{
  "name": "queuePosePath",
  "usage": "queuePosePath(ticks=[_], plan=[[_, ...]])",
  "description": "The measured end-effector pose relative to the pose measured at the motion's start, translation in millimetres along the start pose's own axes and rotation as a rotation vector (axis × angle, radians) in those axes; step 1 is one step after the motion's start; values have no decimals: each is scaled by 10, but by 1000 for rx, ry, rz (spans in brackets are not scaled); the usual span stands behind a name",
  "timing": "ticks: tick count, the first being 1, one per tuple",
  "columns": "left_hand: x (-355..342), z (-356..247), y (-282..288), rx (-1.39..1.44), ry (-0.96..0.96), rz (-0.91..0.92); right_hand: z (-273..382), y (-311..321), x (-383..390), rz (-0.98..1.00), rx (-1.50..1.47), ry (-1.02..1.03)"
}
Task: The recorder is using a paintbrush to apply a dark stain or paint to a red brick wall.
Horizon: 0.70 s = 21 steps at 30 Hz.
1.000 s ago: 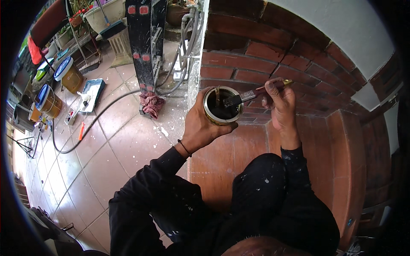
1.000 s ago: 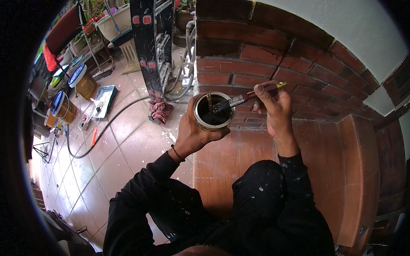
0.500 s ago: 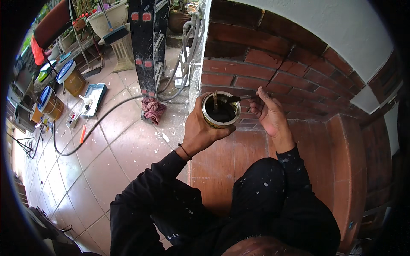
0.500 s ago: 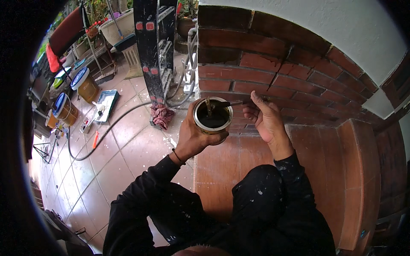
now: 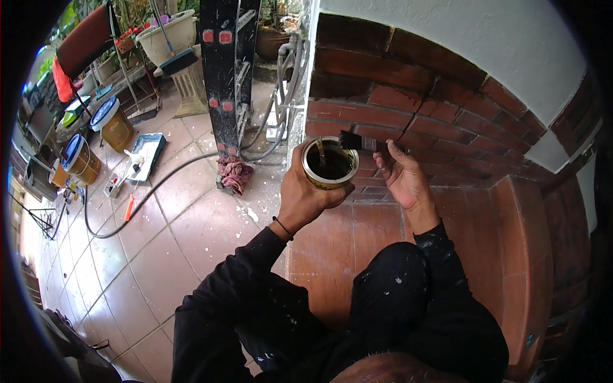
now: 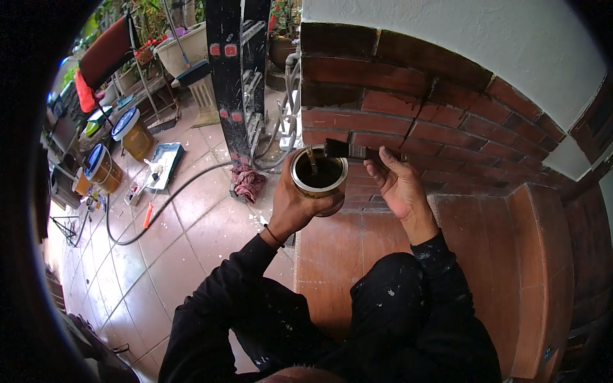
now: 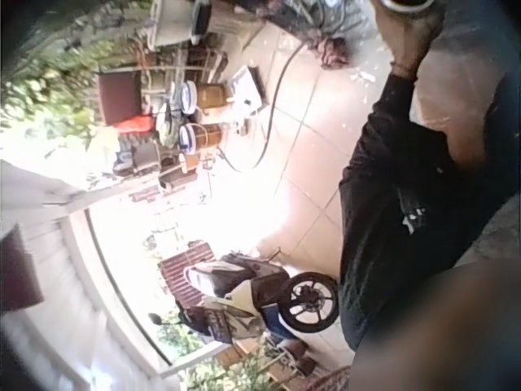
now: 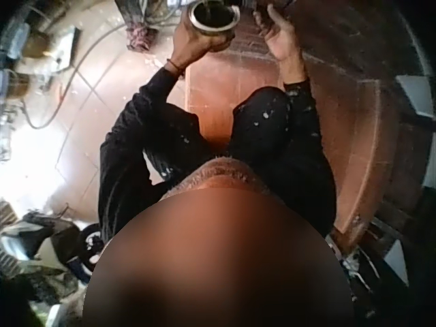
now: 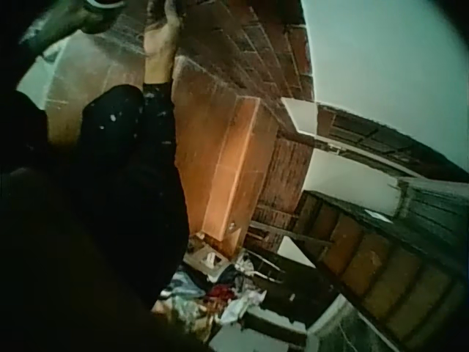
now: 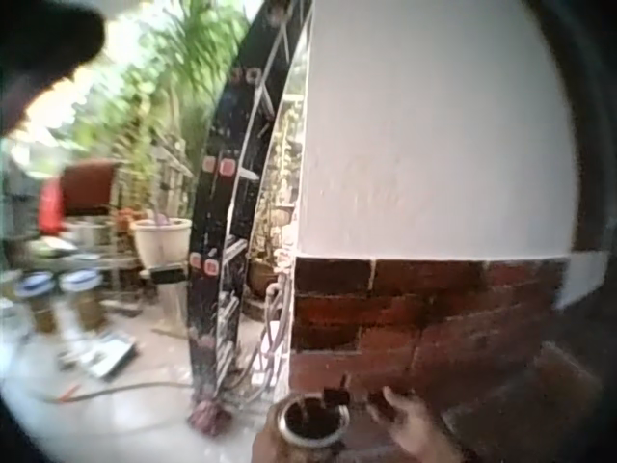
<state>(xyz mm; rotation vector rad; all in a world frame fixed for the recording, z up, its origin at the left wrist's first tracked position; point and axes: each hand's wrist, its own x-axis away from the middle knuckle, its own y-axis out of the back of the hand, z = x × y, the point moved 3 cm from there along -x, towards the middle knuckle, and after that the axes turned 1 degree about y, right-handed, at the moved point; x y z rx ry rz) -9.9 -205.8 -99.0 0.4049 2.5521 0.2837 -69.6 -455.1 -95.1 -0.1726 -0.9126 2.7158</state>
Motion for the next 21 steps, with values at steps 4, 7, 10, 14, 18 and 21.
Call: queuePosePath(ticks=[4, 7, 10, 14, 18, 21], plan=[[-63, -36, -35, 27, 21, -35, -6, -79, -1, -46, -176, 8], [-108, -12, -97, 39, 17, -62, 37, -181, -40, -28, -281, 76], [-157, 9, -181, 55, 5, -67, 147, -295, -99, -22, -244, 272], [-173, 58, -296, 91, 72, -8, 447, -497, -239, -63, -87, 554], [-132, 108, -297, 95, 66, 42, 690, -433, -230, -120, 271, 951], [-90, 70, -280, 69, 56, 59, 829, -243, -7, -230, 402, 1183]])
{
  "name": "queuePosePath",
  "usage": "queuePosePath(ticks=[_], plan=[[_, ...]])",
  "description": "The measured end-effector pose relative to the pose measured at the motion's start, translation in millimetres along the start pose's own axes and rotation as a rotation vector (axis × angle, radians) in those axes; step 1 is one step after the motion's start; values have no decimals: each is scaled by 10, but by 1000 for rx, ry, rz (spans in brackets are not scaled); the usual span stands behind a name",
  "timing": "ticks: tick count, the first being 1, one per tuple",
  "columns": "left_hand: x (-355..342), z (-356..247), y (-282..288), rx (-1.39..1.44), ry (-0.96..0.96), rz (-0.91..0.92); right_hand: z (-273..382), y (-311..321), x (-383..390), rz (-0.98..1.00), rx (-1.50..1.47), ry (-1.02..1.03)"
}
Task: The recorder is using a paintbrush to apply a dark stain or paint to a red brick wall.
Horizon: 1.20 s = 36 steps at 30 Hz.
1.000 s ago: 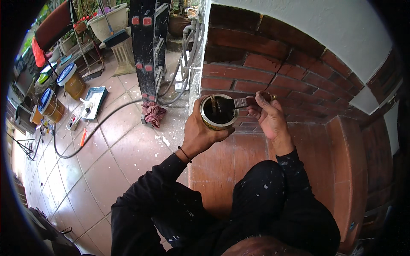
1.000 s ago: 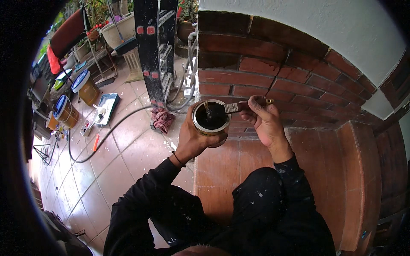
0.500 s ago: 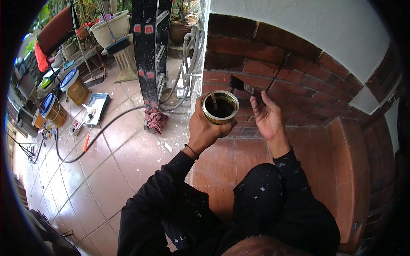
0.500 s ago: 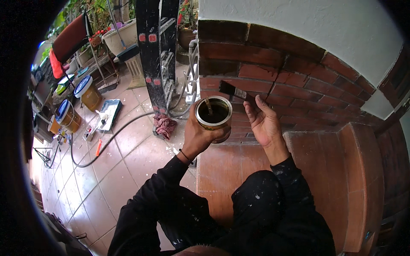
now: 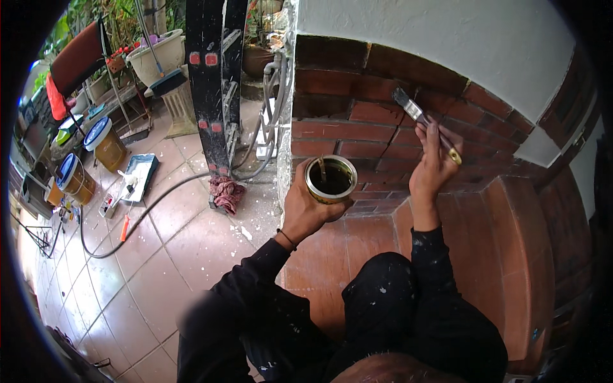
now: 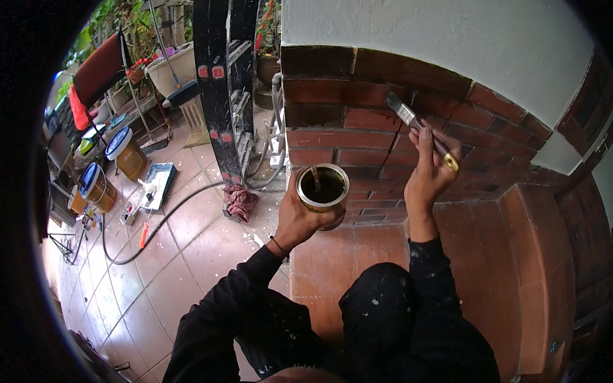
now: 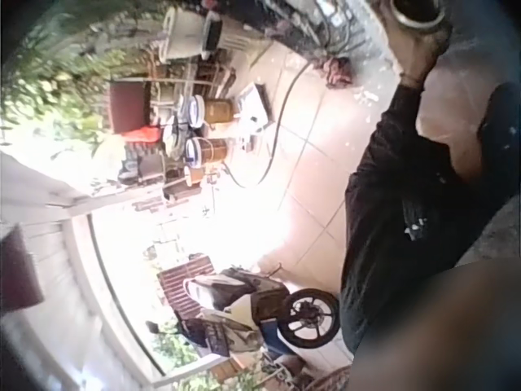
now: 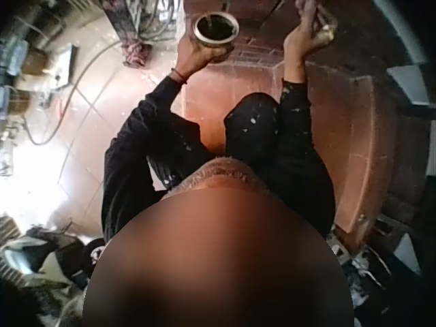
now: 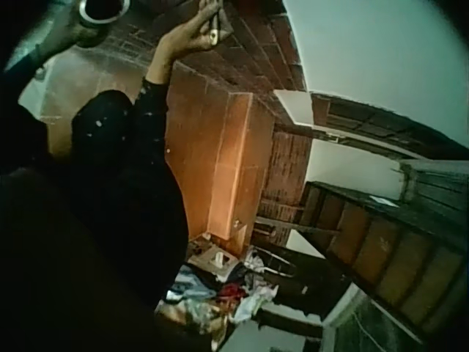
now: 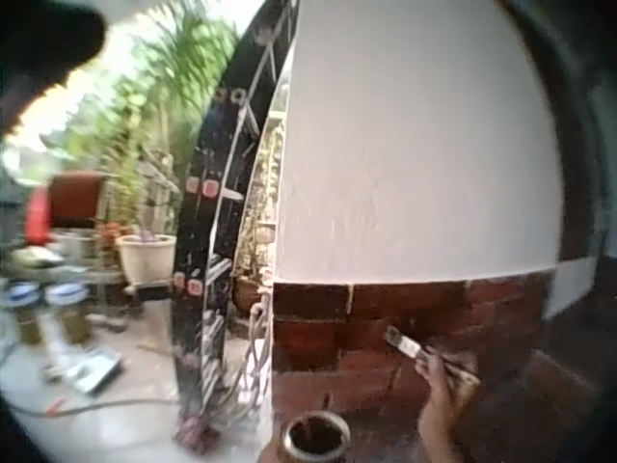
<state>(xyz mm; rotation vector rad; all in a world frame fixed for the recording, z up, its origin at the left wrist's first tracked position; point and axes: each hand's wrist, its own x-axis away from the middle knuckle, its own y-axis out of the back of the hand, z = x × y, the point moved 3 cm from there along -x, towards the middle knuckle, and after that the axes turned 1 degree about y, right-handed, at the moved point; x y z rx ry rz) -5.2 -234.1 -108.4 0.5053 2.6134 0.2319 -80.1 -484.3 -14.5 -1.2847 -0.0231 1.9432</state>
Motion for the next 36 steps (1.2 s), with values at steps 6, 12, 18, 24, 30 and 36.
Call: queuePosePath(ticks=[6, 12, 18, 24, 30, 36], plan=[[100, 39, 83, -13, 2, 54, 14, -733, 451, 408, 64, 4], [183, 5, 124, -52, -6, 83, -160, -144, 151, 173, 150, 30], [222, 15, 228, -59, 0, 115, 27, 341, 46, 52, 489, 283], [236, 67, 229, -59, -32, 98, 124, -569, 415, 439, 690, 510], [261, 15, 235, -18, -29, 123, 251, -871, 423, 543, 402, 487], [256, -83, 213, 3, 62, 151, -15, -95, -122, 112, 379, 253]])
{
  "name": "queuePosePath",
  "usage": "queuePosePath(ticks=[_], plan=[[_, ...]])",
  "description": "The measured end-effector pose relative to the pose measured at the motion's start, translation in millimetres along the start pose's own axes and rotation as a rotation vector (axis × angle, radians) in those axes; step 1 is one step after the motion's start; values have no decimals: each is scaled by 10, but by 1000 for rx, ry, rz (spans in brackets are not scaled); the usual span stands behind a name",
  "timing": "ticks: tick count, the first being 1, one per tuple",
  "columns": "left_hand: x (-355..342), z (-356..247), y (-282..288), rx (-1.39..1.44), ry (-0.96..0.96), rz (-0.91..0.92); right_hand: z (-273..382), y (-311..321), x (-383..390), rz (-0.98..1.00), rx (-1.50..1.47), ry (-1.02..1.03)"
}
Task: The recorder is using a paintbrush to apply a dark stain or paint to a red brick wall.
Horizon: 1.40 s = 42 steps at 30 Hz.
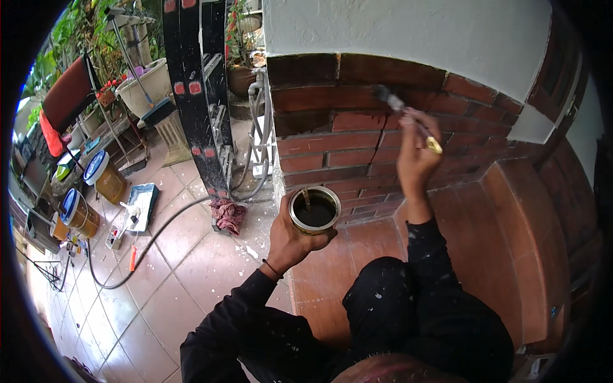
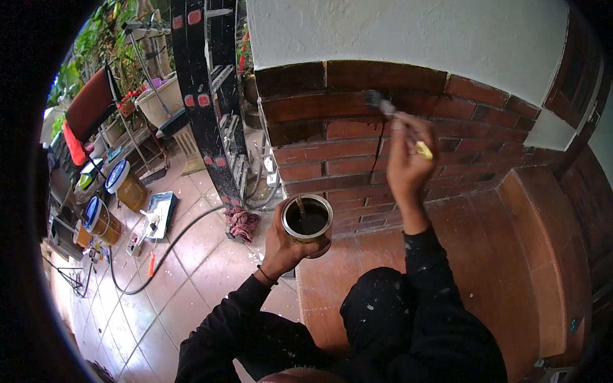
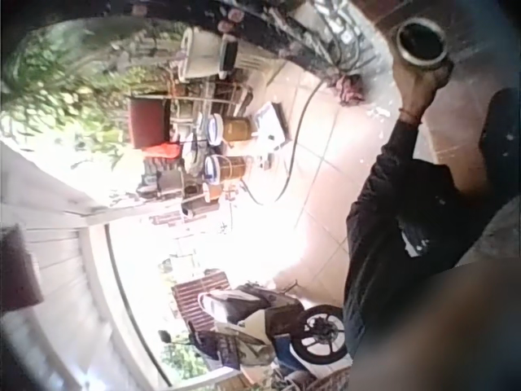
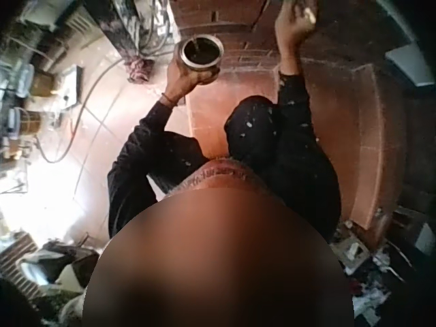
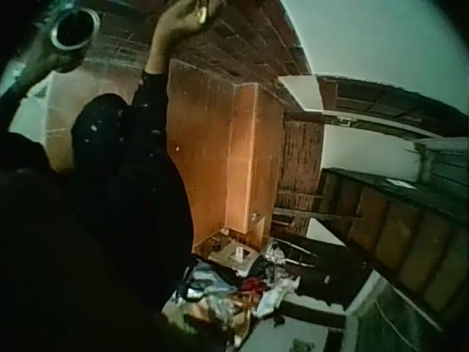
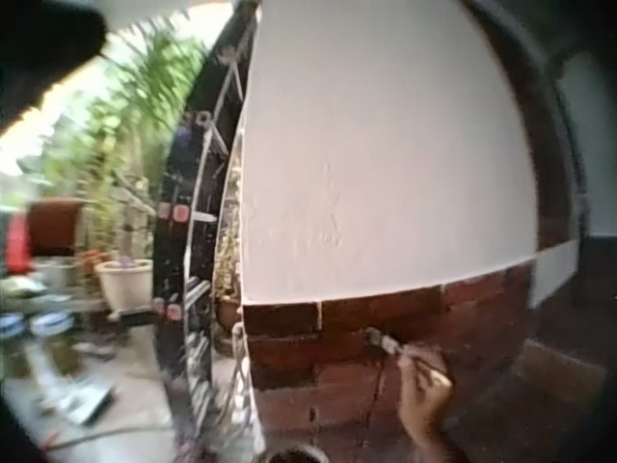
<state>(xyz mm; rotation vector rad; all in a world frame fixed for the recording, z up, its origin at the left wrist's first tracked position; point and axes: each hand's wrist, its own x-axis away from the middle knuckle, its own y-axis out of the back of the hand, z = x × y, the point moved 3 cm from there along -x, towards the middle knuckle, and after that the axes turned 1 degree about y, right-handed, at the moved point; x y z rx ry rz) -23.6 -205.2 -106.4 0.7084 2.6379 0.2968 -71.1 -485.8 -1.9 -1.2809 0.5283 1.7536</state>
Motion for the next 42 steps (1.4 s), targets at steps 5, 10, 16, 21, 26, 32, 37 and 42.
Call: queuePosePath(ticks=[5, 10, 16, 21, 26, 32, 37, 42], plan=[[-11, 28, 17, -36, -57, -1, 231, 260, -216, -37, 439, 345], [11, 18, 21, -100, -112, -13, 484, -568, -25, 208, 295, 465], [-11, -46, -102, -19, -136, 23, 678, -758, -29, 340, 70, 466], [8, -33, -103, -21, -89, 54, 373, -238, -347, 331, 93, 395], [5, -59, -134, 30, -22, 82, -164, 816, -634, 196, 303, 292], [23, -100, -119, 67, -61, 89, -235, 1284, -690, 167, 347, 271], [-1, -58, -147, -5, -41, 74, -175, 1067, -726, -60, 160, 169], [-1, -18, -157, 36, -123, 63, -419, 962, -664, -67, 180, 28]])
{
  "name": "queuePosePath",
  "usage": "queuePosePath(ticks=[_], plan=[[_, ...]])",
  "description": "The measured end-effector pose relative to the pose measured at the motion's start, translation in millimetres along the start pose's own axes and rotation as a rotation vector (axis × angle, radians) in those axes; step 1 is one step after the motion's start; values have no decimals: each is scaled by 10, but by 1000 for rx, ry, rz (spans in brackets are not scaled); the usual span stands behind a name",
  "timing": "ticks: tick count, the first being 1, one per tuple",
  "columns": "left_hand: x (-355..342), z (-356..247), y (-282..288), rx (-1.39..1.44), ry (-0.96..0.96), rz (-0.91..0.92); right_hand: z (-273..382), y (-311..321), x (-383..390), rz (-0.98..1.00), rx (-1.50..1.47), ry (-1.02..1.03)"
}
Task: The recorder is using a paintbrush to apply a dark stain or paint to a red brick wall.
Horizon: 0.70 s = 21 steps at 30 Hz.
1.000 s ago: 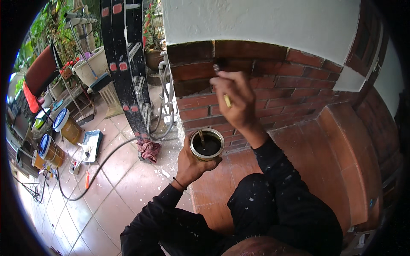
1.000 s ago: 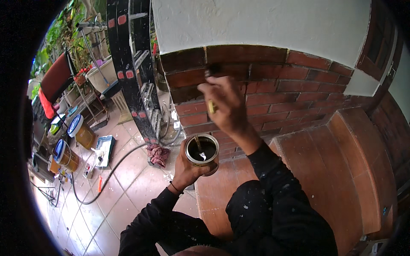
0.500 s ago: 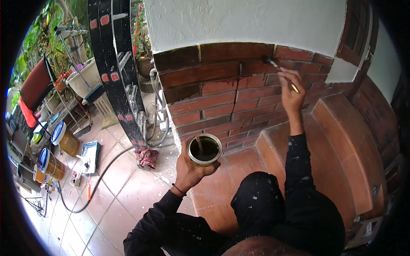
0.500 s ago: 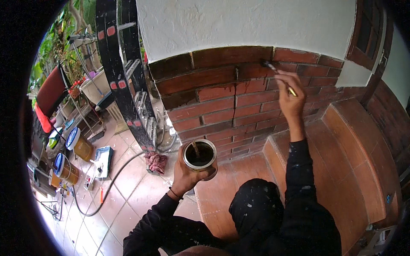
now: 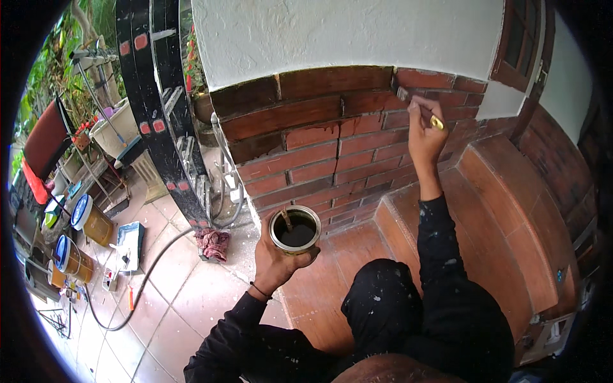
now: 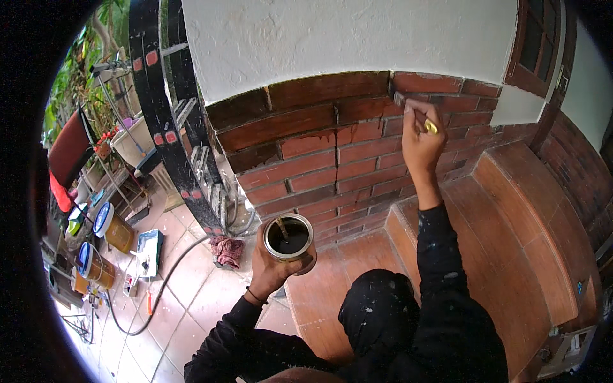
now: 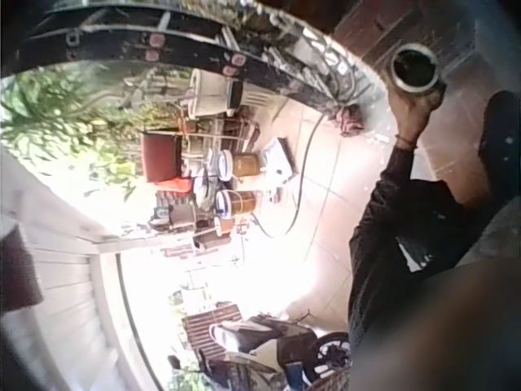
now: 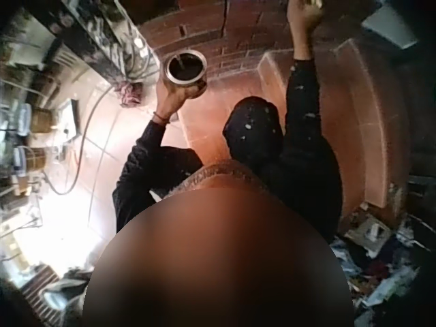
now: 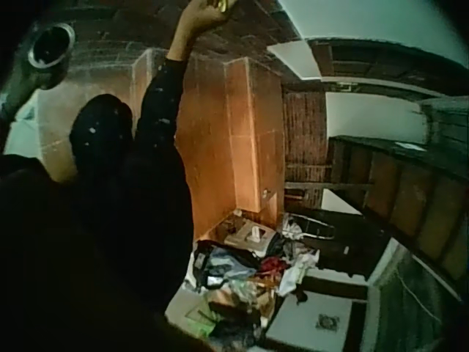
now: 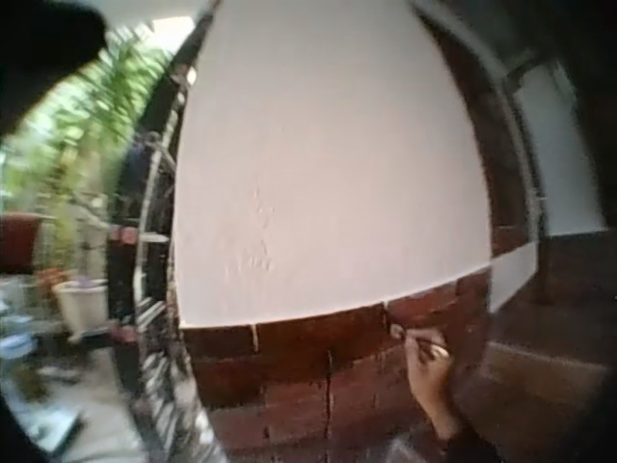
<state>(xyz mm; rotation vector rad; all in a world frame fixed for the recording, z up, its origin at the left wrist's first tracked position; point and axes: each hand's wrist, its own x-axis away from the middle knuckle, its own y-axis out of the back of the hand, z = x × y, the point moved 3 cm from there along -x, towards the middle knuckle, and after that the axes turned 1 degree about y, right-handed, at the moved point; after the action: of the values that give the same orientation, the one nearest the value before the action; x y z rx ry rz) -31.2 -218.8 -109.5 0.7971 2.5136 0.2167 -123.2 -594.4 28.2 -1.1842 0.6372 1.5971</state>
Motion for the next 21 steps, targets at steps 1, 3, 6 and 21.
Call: queuePosePath(ticks=[1, 3, 6, 21], plan=[[-5, -9, -8, -12, 13, 3, 19, 0, 39, 39, 104, -13], [-33, -64, -31, -28, 12, 5, 61, 39, 15, 52, 143, 54], [-1, -51, -35, -43, 22, 18, 144, -11, -71, -15, -113, 62], [-6, -35, -46, -13, 102, 47, -396, 656, -283, -77, 192, 183]])
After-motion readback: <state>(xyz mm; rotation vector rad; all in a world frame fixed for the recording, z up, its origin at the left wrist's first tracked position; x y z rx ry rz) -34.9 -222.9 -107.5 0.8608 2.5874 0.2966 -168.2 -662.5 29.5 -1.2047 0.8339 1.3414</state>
